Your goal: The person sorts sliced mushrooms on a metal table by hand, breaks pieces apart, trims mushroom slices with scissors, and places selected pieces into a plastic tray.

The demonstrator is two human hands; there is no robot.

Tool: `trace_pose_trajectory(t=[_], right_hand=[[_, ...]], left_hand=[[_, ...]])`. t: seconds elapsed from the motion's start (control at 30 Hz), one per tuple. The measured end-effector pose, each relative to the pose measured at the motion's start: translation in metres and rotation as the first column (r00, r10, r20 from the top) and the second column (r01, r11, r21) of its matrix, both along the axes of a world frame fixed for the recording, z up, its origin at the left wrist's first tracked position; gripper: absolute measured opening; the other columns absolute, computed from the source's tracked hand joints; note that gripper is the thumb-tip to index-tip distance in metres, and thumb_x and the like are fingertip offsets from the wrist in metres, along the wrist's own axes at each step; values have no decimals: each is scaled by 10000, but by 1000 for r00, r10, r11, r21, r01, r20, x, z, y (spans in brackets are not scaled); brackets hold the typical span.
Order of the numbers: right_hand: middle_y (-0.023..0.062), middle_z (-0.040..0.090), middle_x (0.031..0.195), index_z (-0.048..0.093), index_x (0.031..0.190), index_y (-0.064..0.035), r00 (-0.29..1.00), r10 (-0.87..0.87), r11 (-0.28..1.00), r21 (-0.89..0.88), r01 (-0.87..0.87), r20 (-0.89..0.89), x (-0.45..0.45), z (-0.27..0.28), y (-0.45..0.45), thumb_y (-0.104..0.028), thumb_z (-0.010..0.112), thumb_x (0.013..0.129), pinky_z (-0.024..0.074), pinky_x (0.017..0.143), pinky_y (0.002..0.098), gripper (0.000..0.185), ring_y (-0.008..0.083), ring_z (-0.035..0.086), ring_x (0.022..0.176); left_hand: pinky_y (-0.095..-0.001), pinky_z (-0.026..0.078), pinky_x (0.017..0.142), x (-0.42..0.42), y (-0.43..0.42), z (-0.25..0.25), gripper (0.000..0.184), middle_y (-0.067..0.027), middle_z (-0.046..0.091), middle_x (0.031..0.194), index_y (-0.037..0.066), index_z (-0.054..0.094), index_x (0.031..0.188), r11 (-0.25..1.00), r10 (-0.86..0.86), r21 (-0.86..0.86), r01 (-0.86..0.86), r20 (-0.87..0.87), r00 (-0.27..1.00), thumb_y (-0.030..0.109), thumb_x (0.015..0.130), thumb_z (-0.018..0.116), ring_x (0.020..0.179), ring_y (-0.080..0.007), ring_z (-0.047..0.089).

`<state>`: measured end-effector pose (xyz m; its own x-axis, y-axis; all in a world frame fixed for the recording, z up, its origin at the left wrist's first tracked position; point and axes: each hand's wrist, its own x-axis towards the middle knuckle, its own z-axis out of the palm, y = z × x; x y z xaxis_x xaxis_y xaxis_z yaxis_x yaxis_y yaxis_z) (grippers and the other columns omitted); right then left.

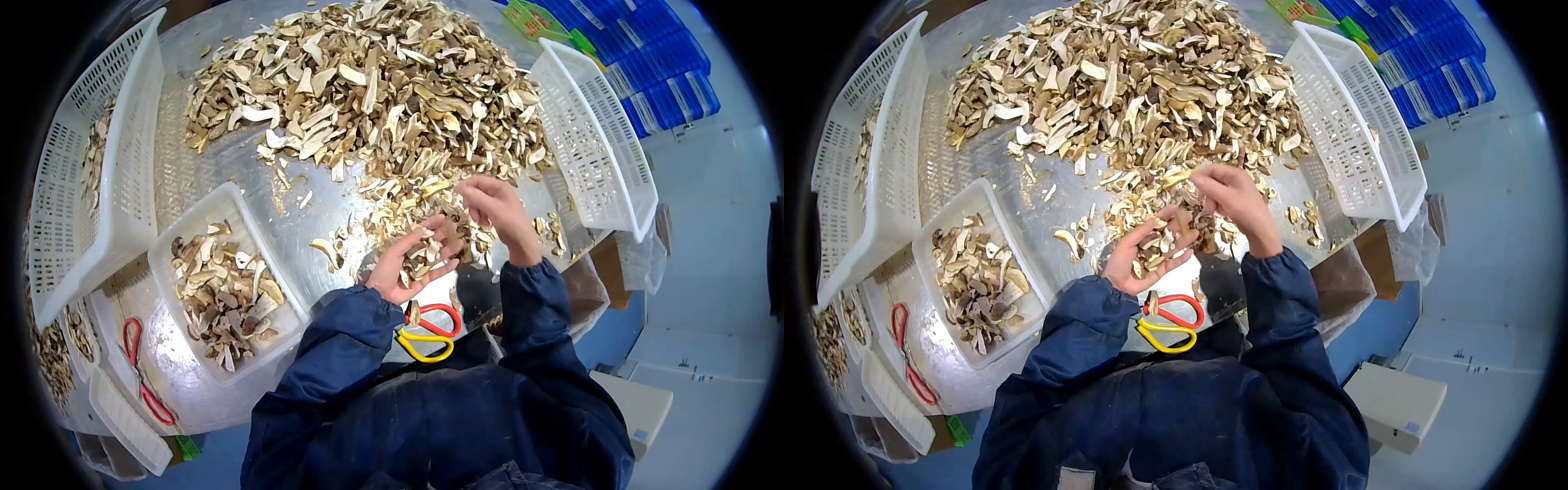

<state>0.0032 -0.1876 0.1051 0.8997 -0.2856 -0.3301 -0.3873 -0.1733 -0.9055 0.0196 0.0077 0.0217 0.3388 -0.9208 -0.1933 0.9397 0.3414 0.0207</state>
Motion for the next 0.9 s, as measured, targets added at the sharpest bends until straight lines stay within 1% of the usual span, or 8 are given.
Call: trace_pose_trajectory(t=[0.1,0.13,0.23,0.37,0.43,0.53,0.7,0.9], right_hand=[[46,600,659,652,983,-19,989,-9,797,-596,98,151,25,-48,-21,-219,641,825,423,498,273,255,129,569,554],[118,629,705,666,952,-38,987,19,688,-719,104,161,29,-55,-20,-207,635,792,477,595,346,234,242,615,616],[147,652,749,682,901,-46,991,125,418,-908,-17,39,38,-62,-10,-200,624,792,486,640,360,198,305,626,678],[153,658,752,680,883,-31,998,33,686,-727,20,58,35,-52,-9,-201,618,801,488,656,357,199,303,635,707],[92,642,686,670,876,10,995,14,742,-667,57,100,23,-40,-9,-194,627,816,460,579,289,217,172,593,589],[-27,611,710,681,912,-12,996,90,989,-120,-90,-3,-5,-10,1,-192,619,859,409,529,222,199,47,522,604],[78,624,672,679,923,-7,994,10,823,-566,56,113,-4,-23,-17,-206,630,810,441,559,291,234,140,573,593],[134,653,732,677,847,-42,981,157,627,-779,-13,110,16,-63,-8,-265,627,752,474,625,377,248,265,626,662]], left_hand=[[-397,486,936,1,1,0,390,-53,549,1263,116,449,1345,1000,-1,19,1,-19,1000,248,978,440,1139,-247,553],[-382,520,881,1,1,-3,386,-71,557,1239,109,460,1335,1000,4,26,-3,-44,999,247,974,454,1081,-235,581],[-367,528,874,1,3,-10,375,-77,586,1159,79,463,1324,1000,2,-28,-4,-70,998,235,983,438,1019,-213,600],[-376,540,834,1,2,-7,389,-94,561,1214,89,463,1327,1000,9,3,-8,-85,996,245,971,467,1031,-218,597],[-443,474,948,1,2,-7,397,-82,540,1276,105,447,1343,1000,5,14,-4,-56,998,261,978,435,1129,-259,554],[-484,424,1002,1,0,-13,397,-88,524,1311,113,419,1361,994,-4,-111,-5,-80,997,254,994,373,1200,-304,508],[-458,489,931,1,0,-21,380,-123,519,1298,121,448,1342,975,-29,-222,-15,-193,981,233,985,386,1170,-297,518],[-320,495,710,-7,7,2,332,-86,538,1091,100,524,1264,988,7,-142,-58,-336,942,208,954,473,916,-203,522]])
